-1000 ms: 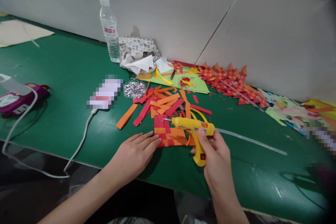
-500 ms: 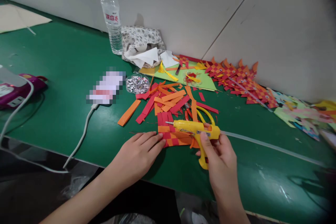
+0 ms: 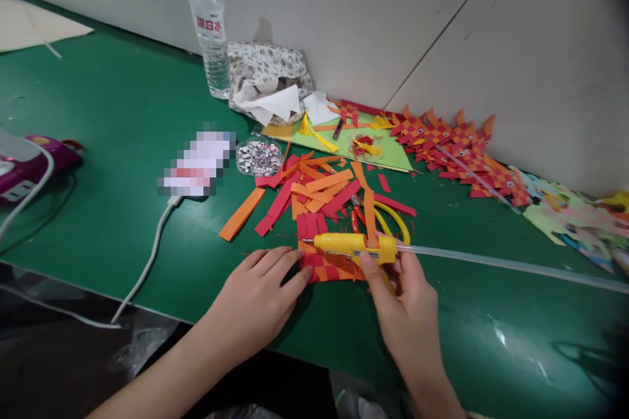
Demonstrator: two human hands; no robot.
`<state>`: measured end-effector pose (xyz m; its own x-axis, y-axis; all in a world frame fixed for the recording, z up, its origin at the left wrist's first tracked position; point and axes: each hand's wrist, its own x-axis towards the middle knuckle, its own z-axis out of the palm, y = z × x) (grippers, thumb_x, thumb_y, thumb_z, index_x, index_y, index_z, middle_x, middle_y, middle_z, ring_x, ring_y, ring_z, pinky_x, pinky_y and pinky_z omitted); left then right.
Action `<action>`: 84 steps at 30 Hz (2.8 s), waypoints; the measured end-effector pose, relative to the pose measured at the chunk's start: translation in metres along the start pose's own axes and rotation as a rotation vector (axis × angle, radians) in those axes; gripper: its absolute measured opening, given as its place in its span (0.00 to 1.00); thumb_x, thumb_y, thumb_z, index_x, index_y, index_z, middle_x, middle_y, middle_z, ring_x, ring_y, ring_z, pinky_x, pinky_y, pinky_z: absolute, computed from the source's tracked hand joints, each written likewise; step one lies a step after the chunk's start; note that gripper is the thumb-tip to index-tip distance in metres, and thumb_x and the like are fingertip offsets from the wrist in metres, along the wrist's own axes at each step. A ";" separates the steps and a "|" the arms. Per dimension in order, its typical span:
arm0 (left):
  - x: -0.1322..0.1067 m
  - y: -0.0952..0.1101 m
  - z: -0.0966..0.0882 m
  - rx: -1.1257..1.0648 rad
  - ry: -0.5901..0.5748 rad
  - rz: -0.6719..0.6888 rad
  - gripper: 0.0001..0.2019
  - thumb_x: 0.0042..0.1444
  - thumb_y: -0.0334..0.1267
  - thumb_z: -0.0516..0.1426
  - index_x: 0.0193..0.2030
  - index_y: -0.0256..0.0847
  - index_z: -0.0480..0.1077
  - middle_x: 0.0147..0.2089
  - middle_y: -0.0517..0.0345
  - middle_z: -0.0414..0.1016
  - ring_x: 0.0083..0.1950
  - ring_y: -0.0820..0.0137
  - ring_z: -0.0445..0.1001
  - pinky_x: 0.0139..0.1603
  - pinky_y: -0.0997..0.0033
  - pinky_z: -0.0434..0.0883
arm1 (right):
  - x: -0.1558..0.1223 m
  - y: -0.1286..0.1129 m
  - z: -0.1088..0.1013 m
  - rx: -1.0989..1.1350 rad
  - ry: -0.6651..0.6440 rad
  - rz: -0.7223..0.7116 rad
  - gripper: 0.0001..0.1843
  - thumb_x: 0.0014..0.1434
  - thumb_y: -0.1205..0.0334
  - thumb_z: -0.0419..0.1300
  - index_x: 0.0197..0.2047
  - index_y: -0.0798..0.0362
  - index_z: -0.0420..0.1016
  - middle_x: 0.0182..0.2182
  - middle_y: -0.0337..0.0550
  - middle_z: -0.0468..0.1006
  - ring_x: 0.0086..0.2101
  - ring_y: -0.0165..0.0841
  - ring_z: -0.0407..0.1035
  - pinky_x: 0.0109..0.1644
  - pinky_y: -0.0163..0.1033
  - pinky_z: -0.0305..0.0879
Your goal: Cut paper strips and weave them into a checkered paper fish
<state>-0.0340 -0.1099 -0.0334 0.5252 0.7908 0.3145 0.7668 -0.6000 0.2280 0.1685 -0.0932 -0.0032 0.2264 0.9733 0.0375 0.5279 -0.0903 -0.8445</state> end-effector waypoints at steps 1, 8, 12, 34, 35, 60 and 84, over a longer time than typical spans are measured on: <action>0.000 0.000 0.000 -0.001 -0.001 0.000 0.14 0.60 0.32 0.50 0.51 0.41 0.69 0.52 0.49 0.74 0.52 0.57 0.72 0.46 0.56 0.72 | 0.000 0.000 0.000 -0.003 0.003 -0.008 0.22 0.54 0.48 0.61 0.50 0.48 0.69 0.41 0.45 0.79 0.39 0.40 0.75 0.39 0.40 0.71; 0.001 0.000 -0.001 -0.009 -0.004 0.000 0.14 0.60 0.33 0.50 0.51 0.42 0.69 0.53 0.50 0.74 0.52 0.58 0.72 0.46 0.56 0.72 | 0.001 -0.004 -0.001 -0.043 0.005 -0.058 0.22 0.54 0.48 0.61 0.50 0.49 0.69 0.42 0.47 0.79 0.40 0.42 0.75 0.41 0.42 0.73; 0.001 0.000 0.000 -0.006 -0.016 -0.001 0.15 0.60 0.33 0.50 0.52 0.42 0.69 0.53 0.50 0.74 0.53 0.58 0.72 0.47 0.56 0.71 | 0.002 -0.004 0.001 -0.044 0.008 -0.093 0.22 0.55 0.49 0.60 0.50 0.49 0.69 0.40 0.47 0.80 0.39 0.40 0.76 0.40 0.41 0.74; 0.000 0.003 0.000 0.042 0.119 -0.058 0.20 0.59 0.33 0.53 0.59 0.36 0.61 0.54 0.47 0.72 0.51 0.60 0.71 0.47 0.61 0.70 | 0.010 0.003 -0.006 0.116 0.023 -0.013 0.26 0.54 0.48 0.62 0.54 0.47 0.68 0.41 0.44 0.78 0.37 0.35 0.74 0.31 0.33 0.71; -0.001 0.003 0.000 0.054 0.159 -0.068 0.22 0.58 0.33 0.54 0.60 0.35 0.60 0.53 0.46 0.72 0.50 0.60 0.71 0.46 0.61 0.70 | 0.011 0.005 -0.007 0.156 0.035 0.016 0.26 0.54 0.48 0.62 0.53 0.48 0.69 0.40 0.44 0.78 0.35 0.34 0.73 0.28 0.32 0.69; 0.004 0.003 0.002 0.045 -0.008 -0.042 0.18 0.63 0.34 0.47 0.59 0.38 0.62 0.64 0.56 0.65 0.62 0.66 0.65 0.56 0.61 0.61 | 0.018 0.016 -0.005 0.490 0.186 0.150 0.23 0.50 0.49 0.65 0.46 0.50 0.72 0.32 0.38 0.73 0.19 0.21 0.63 0.18 0.27 0.60; 0.007 -0.002 -0.005 -0.047 -0.071 -0.056 0.14 0.61 0.36 0.48 0.51 0.42 0.68 0.64 0.49 0.63 0.64 0.59 0.60 0.60 0.53 0.61 | 0.018 0.014 -0.004 0.478 0.186 0.141 0.25 0.49 0.48 0.65 0.47 0.51 0.71 0.31 0.39 0.75 0.17 0.21 0.62 0.17 0.28 0.59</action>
<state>-0.0334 -0.1035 -0.0274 0.5076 0.8290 0.2346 0.7786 -0.5580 0.2871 0.1835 -0.0782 -0.0119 0.4325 0.9009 -0.0361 0.0600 -0.0687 -0.9958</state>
